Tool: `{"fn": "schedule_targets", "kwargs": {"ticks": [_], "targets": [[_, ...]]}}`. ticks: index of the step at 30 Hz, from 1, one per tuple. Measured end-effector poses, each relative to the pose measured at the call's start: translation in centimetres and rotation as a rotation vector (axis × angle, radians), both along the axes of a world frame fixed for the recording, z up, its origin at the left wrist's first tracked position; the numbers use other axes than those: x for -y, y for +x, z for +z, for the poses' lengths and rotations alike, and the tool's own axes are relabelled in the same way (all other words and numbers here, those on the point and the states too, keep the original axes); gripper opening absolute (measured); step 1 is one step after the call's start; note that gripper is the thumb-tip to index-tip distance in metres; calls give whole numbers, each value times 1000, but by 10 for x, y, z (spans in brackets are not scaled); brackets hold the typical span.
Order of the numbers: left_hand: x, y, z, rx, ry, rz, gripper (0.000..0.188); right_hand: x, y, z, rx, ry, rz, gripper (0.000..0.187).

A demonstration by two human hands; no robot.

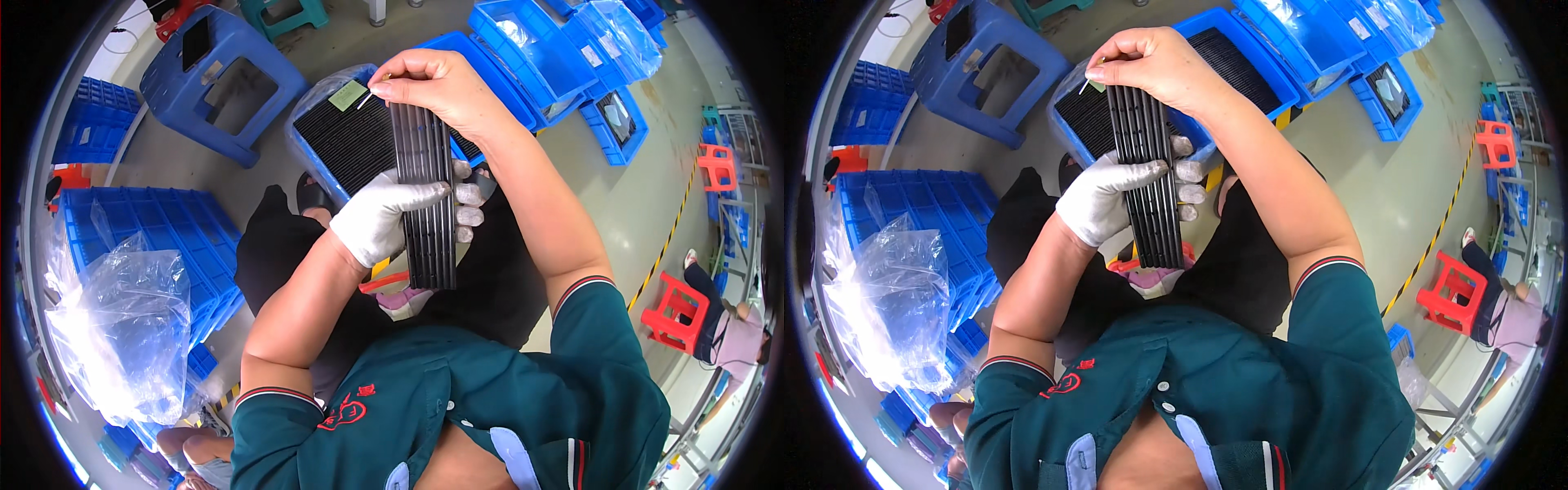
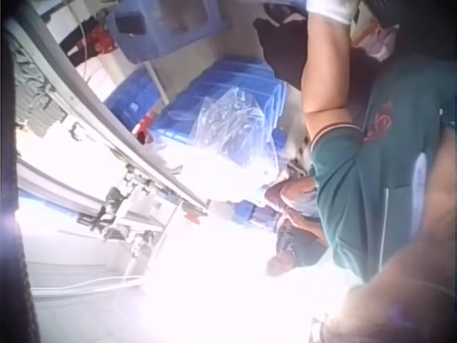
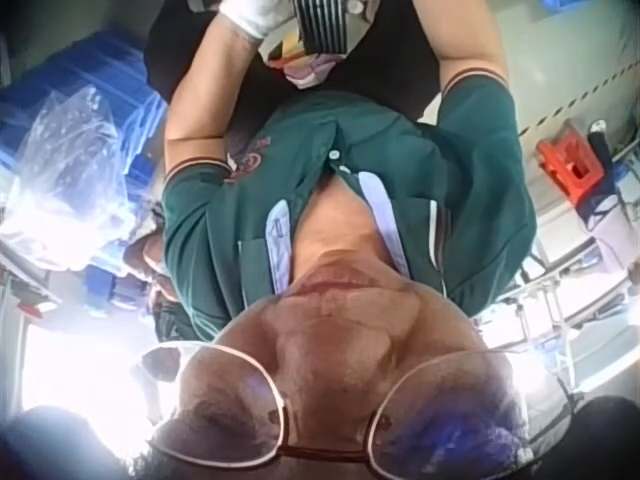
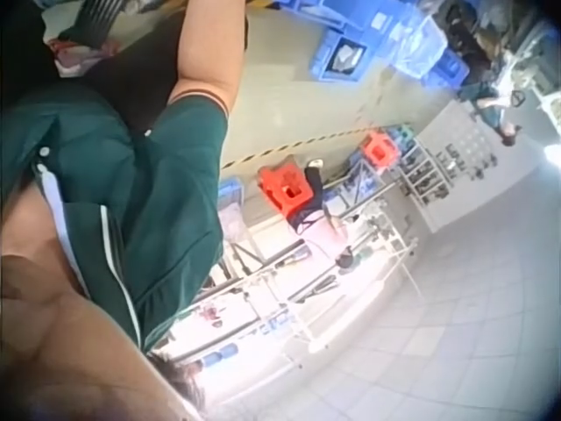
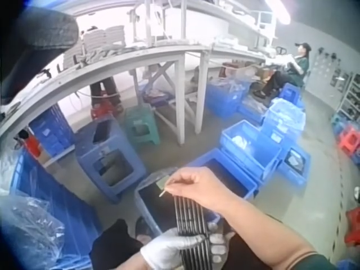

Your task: Inspecting and stacking small black rectangular plates within blue plastic crates in a manufacturing facility.

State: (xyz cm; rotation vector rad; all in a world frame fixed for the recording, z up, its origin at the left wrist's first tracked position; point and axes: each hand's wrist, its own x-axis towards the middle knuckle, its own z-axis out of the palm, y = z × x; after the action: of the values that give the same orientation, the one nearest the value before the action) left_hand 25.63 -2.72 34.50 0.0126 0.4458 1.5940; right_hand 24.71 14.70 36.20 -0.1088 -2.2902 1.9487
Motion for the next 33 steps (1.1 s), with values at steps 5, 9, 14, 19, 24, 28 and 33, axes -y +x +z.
{"fn": "schedule_targets", "kwargs": {"ticks": [5,9,14,19,24,28,33], "targets": [[0,-1,-5,-35,8,21,41,-7,0,-3,-93,-123,-110,18],[1,-6,-12,-24,-1,84,38,-18,5,1,39,-181,-258,24],[0,-8,-6,-74,-79,166,34,-4,10,-3,93,-273,-246,23],[-1,-8,-12,-103,-103,176,34,7,6,-9,42,-248,-241,23],[0,-8,-8,-116,-91,182,34,10,2,-19,-119,-270,-204,20],[0,-6,0,-78,-83,188,36,12,4,-16,-51,-341,-318,19],[1,-7,-7,-119,-108,183,38,17,-1,-21,-118,-152,-274,17]]}}
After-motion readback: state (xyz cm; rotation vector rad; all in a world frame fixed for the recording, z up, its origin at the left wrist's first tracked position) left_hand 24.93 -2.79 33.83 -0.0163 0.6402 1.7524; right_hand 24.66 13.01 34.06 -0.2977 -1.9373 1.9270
